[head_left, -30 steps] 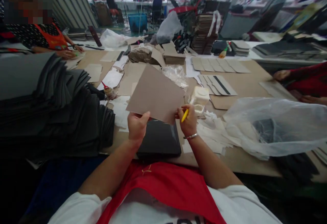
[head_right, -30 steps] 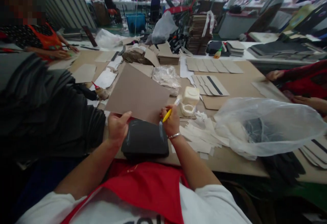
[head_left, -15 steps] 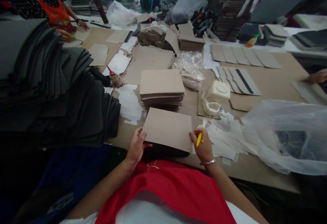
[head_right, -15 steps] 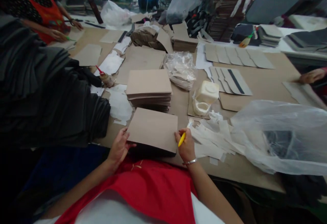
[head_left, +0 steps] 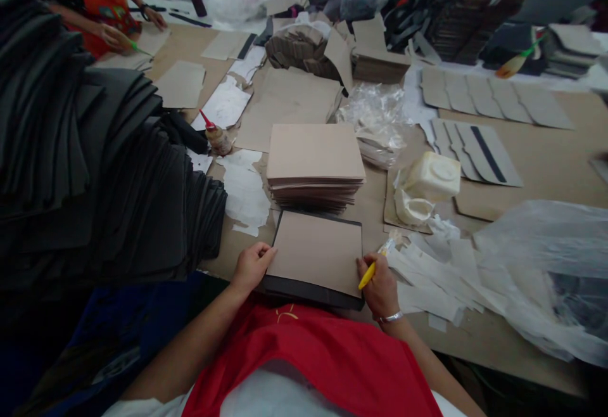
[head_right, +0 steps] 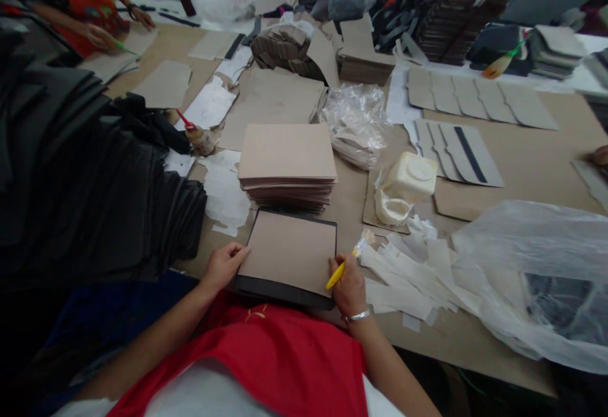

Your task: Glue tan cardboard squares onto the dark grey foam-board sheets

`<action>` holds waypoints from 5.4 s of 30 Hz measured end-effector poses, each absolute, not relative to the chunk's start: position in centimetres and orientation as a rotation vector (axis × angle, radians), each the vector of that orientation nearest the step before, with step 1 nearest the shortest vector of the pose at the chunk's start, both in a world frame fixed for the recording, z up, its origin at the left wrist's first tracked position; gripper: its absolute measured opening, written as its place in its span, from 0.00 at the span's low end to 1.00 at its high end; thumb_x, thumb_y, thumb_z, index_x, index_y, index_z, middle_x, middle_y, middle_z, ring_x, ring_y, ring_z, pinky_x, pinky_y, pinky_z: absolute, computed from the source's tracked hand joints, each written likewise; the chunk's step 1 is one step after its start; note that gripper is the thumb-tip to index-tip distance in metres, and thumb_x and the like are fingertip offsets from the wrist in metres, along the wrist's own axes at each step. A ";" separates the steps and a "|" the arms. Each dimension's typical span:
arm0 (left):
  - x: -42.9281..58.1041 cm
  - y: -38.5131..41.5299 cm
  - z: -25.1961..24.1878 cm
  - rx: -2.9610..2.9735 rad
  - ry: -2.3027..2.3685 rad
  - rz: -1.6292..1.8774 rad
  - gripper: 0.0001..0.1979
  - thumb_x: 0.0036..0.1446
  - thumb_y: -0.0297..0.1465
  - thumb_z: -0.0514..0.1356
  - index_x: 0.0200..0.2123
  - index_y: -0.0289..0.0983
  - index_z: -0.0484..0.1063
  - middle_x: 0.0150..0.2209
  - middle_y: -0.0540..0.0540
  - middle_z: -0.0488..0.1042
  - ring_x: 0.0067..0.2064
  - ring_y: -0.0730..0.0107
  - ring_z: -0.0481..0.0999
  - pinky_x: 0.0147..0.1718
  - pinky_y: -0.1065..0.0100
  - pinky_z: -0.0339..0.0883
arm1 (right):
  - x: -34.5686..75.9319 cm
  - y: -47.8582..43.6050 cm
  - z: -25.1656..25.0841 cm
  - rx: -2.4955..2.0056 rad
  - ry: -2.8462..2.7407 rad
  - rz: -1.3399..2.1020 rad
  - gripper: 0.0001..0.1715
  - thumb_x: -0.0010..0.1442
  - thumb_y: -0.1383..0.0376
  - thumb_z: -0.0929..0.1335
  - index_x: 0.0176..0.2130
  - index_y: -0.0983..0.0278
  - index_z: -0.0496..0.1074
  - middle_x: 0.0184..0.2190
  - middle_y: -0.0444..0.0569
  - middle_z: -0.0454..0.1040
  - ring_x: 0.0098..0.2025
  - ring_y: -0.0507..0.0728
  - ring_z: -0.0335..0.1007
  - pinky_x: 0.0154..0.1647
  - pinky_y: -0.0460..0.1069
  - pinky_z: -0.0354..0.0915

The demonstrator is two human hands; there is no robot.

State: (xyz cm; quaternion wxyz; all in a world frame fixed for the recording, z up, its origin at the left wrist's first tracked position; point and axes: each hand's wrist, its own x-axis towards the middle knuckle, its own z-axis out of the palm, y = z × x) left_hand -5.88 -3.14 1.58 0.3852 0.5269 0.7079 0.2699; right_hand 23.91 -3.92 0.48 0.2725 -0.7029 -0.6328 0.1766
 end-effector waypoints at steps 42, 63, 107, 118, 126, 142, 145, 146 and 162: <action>-6.6 -1.1 0.3 1.315 1.724 0.605 0.15 0.47 0.42 0.57 0.19 0.36 0.66 0.18 0.52 0.66 0.23 0.73 0.65 0.24 0.72 0.55 | 22.9 -2.8 0.7 -2.050 -1.927 0.435 0.10 0.58 0.63 0.61 0.40 0.65 0.64 0.28 0.50 0.69 0.28 0.55 0.64 0.28 0.48 0.55; -3.9 -1.3 4.7 2.472 1.599 0.337 0.18 0.55 0.27 0.56 0.51 0.38 0.66 0.51 0.37 0.69 0.51 0.54 0.66 0.45 0.57 0.59 | 26.9 -3.2 6.1 -1.943 -1.671 0.378 0.23 0.61 0.53 0.59 0.49 0.65 0.64 0.26 0.47 0.71 0.24 0.53 0.64 0.27 0.48 0.60; 2.3 -3.2 0.4 2.501 1.323 0.439 0.21 0.55 0.43 0.57 0.49 0.41 0.70 0.53 0.43 0.68 0.54 0.56 0.64 0.54 0.55 0.56 | 29.7 -14.2 -6.0 -2.007 -1.988 0.242 0.12 0.59 0.69 0.61 0.41 0.63 0.71 0.28 0.51 0.71 0.35 0.57 0.66 0.39 0.49 0.63; 4.5 -2.7 3.4 2.384 1.292 0.376 0.27 0.53 0.37 0.59 0.55 0.33 0.62 0.58 0.35 0.62 0.59 0.53 0.61 0.58 0.53 0.54 | 32.0 -11.6 -1.0 -1.844 -1.330 0.487 0.15 0.56 0.55 0.65 0.39 0.62 0.66 0.33 0.48 0.74 0.34 0.55 0.71 0.38 0.51 0.67; 13.5 -3.6 6.5 1.443 0.702 0.408 0.28 0.43 0.44 0.64 0.45 0.32 0.71 0.42 0.41 0.75 0.42 0.61 0.74 0.40 0.64 0.67 | 28.3 -9.5 8.6 -1.498 -1.185 0.663 0.13 0.55 0.60 0.67 0.39 0.60 0.61 0.30 0.43 0.72 0.30 0.52 0.71 0.33 0.48 0.69; -4.1 5.2 4.0 1.157 1.633 0.675 0.14 0.43 0.40 0.62 0.23 0.35 0.68 0.17 0.54 0.66 0.19 0.76 0.65 0.18 0.74 0.54 | 22.2 1.2 0.9 -1.782 -1.576 0.281 0.13 0.55 0.61 0.63 0.40 0.64 0.62 0.30 0.50 0.72 0.29 0.57 0.69 0.32 0.52 0.65; -4.0 5.9 2.6 1.352 1.764 0.661 0.12 0.46 0.38 0.60 0.21 0.35 0.69 0.17 0.53 0.66 0.21 0.75 0.65 0.21 0.73 0.54 | 22.0 1.9 -0.1 -1.768 -1.636 0.226 0.13 0.56 0.61 0.62 0.41 0.64 0.63 0.31 0.51 0.72 0.31 0.57 0.69 0.35 0.52 0.65; -3.9 6.0 2.2 1.387 1.796 0.660 0.12 0.46 0.38 0.59 0.21 0.35 0.70 0.17 0.52 0.67 0.22 0.74 0.65 0.21 0.73 0.54 | 22.0 2.0 -0.4 -1.764 -1.648 0.207 0.13 0.56 0.61 0.62 0.41 0.64 0.63 0.32 0.51 0.72 0.32 0.57 0.69 0.35 0.52 0.65; -3.8 6.4 1.5 1.443 1.912 0.555 0.13 0.49 0.40 0.58 0.22 0.36 0.71 0.21 0.49 0.71 0.25 0.70 0.69 0.25 0.71 0.56 | 21.7 2.4 -1.3 -1.821 -1.736 0.166 0.14 0.57 0.61 0.62 0.43 0.65 0.64 0.32 0.52 0.72 0.34 0.58 0.68 0.40 0.53 0.65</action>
